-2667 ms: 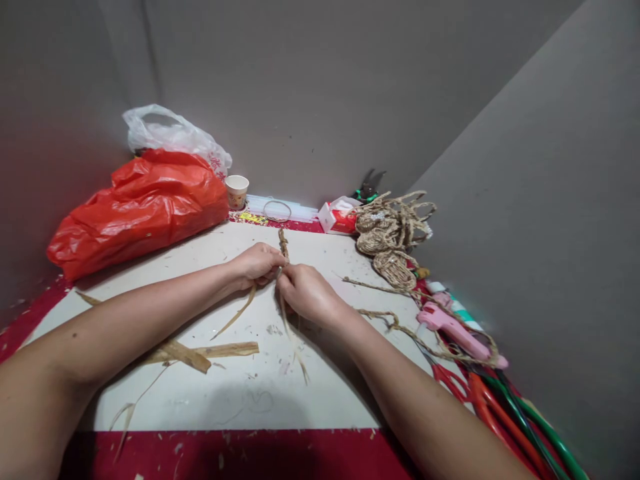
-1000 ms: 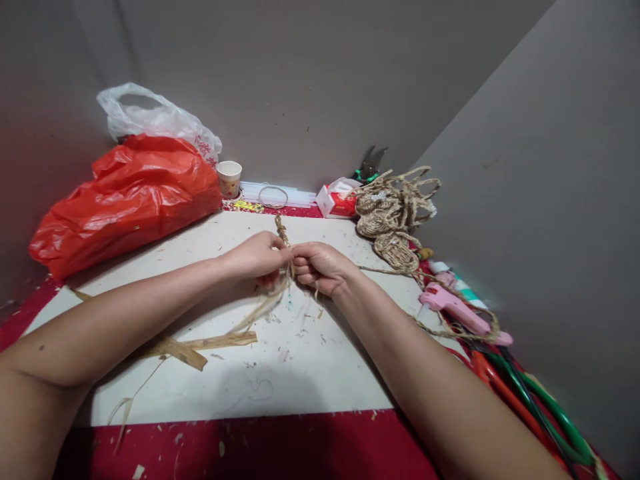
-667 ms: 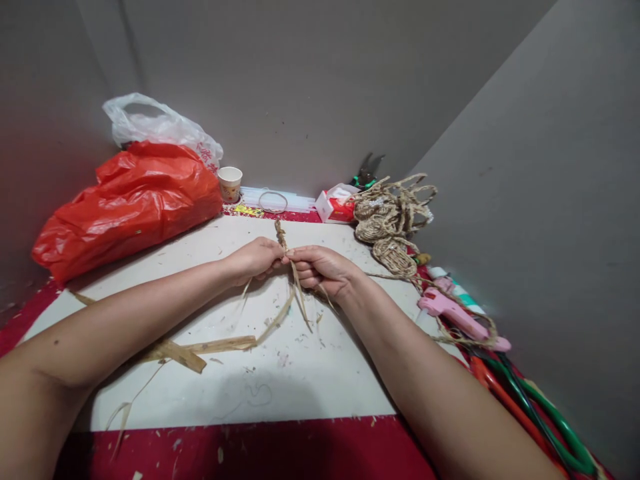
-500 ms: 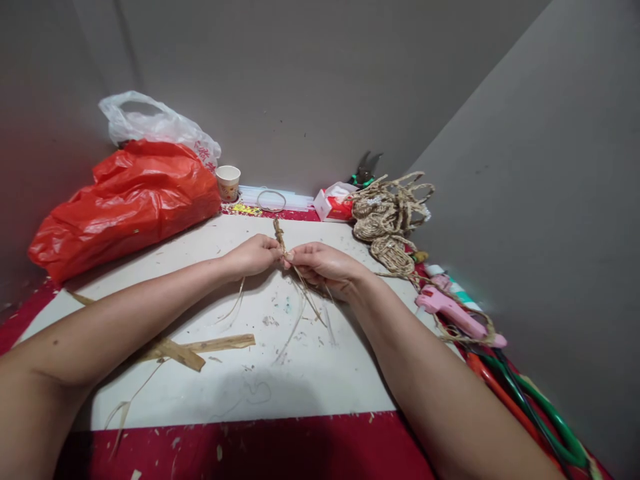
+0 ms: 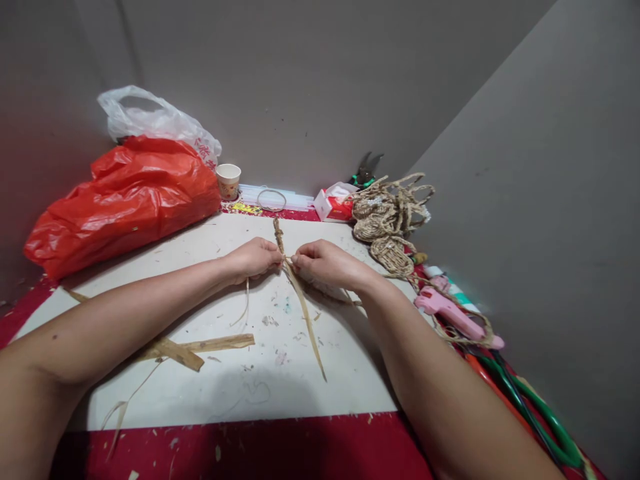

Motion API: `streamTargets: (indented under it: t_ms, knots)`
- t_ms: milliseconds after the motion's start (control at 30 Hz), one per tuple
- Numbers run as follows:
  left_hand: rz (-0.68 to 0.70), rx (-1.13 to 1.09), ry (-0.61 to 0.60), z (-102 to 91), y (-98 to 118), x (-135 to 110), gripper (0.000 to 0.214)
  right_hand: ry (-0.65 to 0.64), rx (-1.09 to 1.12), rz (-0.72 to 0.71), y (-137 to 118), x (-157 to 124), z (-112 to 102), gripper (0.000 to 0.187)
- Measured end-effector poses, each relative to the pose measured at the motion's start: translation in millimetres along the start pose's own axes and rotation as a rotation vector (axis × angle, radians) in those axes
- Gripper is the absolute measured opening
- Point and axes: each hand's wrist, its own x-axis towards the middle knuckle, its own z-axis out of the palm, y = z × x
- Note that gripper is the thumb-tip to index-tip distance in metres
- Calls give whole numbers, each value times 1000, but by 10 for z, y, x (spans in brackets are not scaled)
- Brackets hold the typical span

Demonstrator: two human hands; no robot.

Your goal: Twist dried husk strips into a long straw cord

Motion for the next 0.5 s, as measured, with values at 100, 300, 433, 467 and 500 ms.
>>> streamTargets:
  t_ms: [100, 300, 433, 467, 500]
  knots:
    - [4, -60, 5, 5, 2, -10, 18, -24, -51, -25, -79, -30, 14, 20]
    - [6, -243, -18, 28, 11, -36, 24, 32, -186, -65, -223, -76, 209, 21]
    - [10, -284, -43, 14, 23, -42, 17, -271, -138, -144, -331, -233, 118, 24]
    - [11, -302, -55, 6, 31, -43, 15, -356, -92, -169, -338, -267, 50, 25]
    - [12, -325, -68, -3, 41, -45, 14, -391, -37, -177, -332, -288, -25, 26]
